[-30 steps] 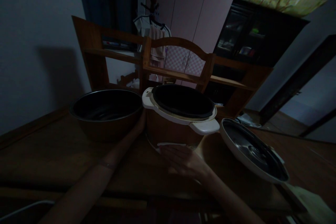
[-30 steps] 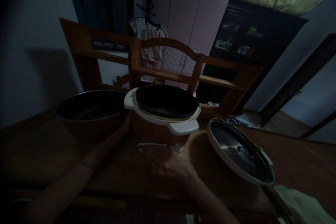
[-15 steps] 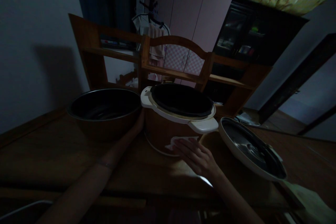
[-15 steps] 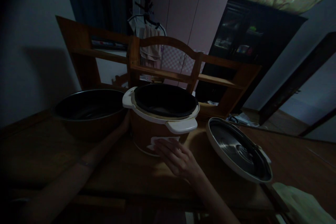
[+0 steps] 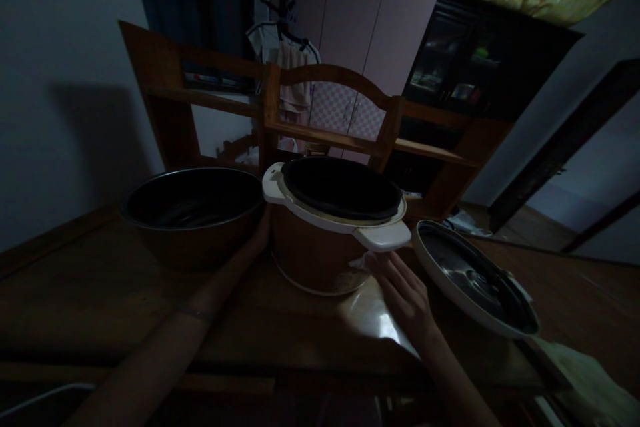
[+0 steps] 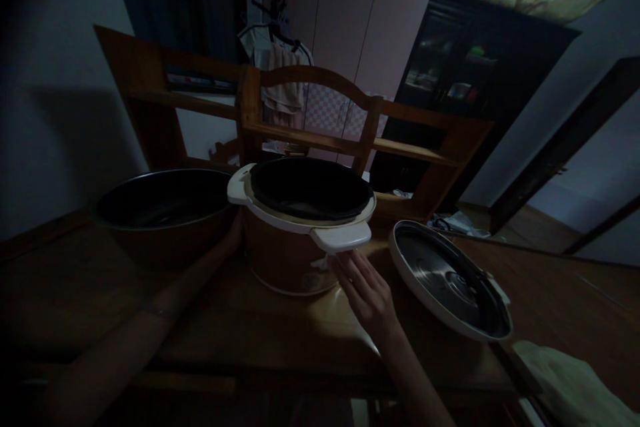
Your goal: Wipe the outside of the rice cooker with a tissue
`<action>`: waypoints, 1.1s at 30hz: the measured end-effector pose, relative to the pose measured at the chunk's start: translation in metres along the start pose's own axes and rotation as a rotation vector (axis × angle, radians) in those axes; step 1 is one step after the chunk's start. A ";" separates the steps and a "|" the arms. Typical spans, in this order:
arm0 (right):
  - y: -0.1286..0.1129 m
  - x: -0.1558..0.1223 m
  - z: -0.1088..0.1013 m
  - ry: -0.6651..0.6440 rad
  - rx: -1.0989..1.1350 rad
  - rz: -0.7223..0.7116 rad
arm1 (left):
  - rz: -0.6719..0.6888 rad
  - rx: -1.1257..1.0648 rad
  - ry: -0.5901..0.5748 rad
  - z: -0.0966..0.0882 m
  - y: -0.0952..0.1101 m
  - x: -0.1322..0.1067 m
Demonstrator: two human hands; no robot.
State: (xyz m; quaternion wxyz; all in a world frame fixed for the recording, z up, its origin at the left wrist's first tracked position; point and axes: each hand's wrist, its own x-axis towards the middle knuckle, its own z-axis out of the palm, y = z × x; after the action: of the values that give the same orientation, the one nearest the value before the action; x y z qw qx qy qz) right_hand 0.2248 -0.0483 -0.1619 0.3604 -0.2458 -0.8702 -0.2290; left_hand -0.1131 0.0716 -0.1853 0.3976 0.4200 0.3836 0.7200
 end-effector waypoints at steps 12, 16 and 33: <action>-0.056 0.007 0.026 0.294 0.172 0.503 | 0.026 0.003 -0.004 -0.009 -0.018 0.006; -0.095 0.023 0.034 0.248 0.262 0.605 | 0.021 0.001 0.003 -0.011 -0.020 0.008; -0.101 0.037 0.044 0.178 0.204 0.407 | -0.010 -0.018 -0.011 -0.017 -0.029 0.010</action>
State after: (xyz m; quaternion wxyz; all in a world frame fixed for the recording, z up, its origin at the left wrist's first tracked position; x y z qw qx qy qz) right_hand 0.1198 -0.0919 -0.1849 0.4975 -0.3573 -0.7860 -0.0833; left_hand -0.1244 0.0882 -0.2135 0.4071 0.4182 0.3772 0.7191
